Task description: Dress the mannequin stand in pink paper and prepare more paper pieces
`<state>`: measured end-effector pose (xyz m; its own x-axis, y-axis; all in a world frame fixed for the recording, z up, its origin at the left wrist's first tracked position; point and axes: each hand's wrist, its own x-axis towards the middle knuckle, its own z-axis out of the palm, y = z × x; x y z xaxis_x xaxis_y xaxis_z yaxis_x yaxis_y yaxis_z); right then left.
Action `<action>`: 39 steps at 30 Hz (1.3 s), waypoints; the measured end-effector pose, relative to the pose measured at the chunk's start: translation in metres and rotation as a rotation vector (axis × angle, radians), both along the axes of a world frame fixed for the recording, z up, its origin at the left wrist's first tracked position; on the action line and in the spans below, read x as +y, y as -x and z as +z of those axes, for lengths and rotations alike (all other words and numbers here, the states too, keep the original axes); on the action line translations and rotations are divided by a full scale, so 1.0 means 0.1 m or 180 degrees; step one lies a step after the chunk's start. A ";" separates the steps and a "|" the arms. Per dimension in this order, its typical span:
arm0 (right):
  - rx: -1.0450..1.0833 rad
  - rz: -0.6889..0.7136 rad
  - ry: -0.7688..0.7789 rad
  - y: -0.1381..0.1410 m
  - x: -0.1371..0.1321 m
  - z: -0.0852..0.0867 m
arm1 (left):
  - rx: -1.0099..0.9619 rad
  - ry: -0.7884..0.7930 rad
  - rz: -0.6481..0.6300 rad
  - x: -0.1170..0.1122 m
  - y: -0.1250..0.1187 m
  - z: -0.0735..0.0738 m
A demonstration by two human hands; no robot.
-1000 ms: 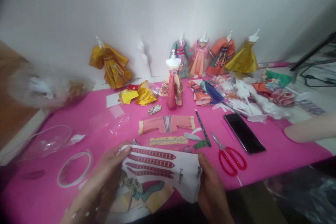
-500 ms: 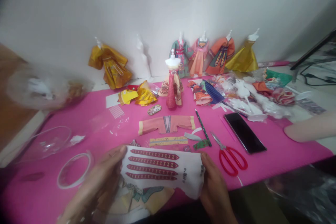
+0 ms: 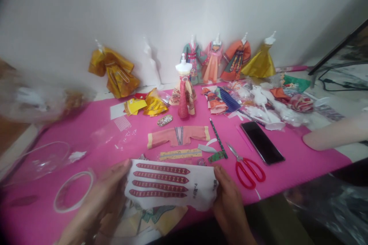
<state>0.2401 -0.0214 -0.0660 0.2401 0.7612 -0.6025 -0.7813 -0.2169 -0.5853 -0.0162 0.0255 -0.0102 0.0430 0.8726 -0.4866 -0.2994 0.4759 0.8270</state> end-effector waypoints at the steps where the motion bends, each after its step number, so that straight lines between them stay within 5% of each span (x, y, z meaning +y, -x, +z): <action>1: -0.0052 0.0029 -0.0028 0.01 0.00 -0.01 | 0.0046 -0.0009 -0.0011 0.01 0.01 0.00; 15: 0.0337 0.0900 -0.0068 0.15 -0.30 -0.19 | 0.1148 -0.0653 -0.0034 0.30 0.01 -0.01; 27: 0.0125 0.0697 -0.0046 0.22 -0.36 -0.42 | 0.1664 -0.1067 -0.0262 0.34 0.03 0.07; 32: 0.0273 0.0795 -0.0338 0.43 -0.32 -0.26 | 0.1915 -0.1285 -0.0504 0.14 -0.09 0.01; 39: 0.0847 0.0888 -0.0899 0.81 -0.21 0.02 | 0.2136 -0.1722 -0.1355 -0.19 -0.19 -0.09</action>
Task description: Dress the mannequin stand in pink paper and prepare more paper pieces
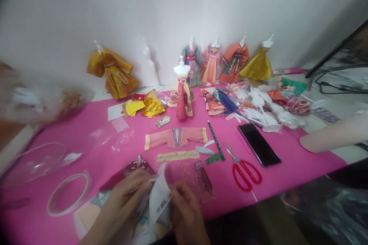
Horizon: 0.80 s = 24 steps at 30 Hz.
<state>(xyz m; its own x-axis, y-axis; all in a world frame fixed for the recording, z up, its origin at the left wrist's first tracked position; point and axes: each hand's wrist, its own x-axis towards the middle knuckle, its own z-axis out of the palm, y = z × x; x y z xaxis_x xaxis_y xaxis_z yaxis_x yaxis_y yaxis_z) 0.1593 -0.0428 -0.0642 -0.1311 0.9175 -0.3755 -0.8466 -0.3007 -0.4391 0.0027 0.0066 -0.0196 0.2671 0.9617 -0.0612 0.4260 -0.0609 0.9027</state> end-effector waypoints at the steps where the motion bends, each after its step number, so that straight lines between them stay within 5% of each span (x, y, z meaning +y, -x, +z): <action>1: 0.0013 0.0091 -0.0105 0.02 0.01 0.01 | -0.0048 0.0035 -0.0038 -0.01 0.02 -0.02; 7: -0.0920 0.0712 -0.0844 -0.01 0.08 0.11 | 0.0015 0.0339 0.0131 0.05 0.16 -0.04; 11: -0.1918 0.0778 -0.1233 -0.17 0.09 0.22 | 0.0136 0.0202 0.0670 0.16 0.29 0.04; 17: -0.2703 0.0452 -0.0453 -0.62 -0.02 0.13 | 0.1426 -0.0493 0.1464 0.71 0.79 0.40; 24: -0.3472 0.0227 -0.0002 -1.17 -0.17 -0.10 | 0.1794 -0.0681 0.1629 1.54 1.30 0.66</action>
<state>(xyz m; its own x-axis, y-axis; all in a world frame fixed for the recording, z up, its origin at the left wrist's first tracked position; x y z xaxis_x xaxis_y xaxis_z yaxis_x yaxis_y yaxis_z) 0.2759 -0.0597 -0.0740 0.2193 0.9212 -0.3215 0.0175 -0.3332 -0.9427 -0.1271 0.1610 0.0464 -0.2281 0.9628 0.1446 0.8376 0.1184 0.5333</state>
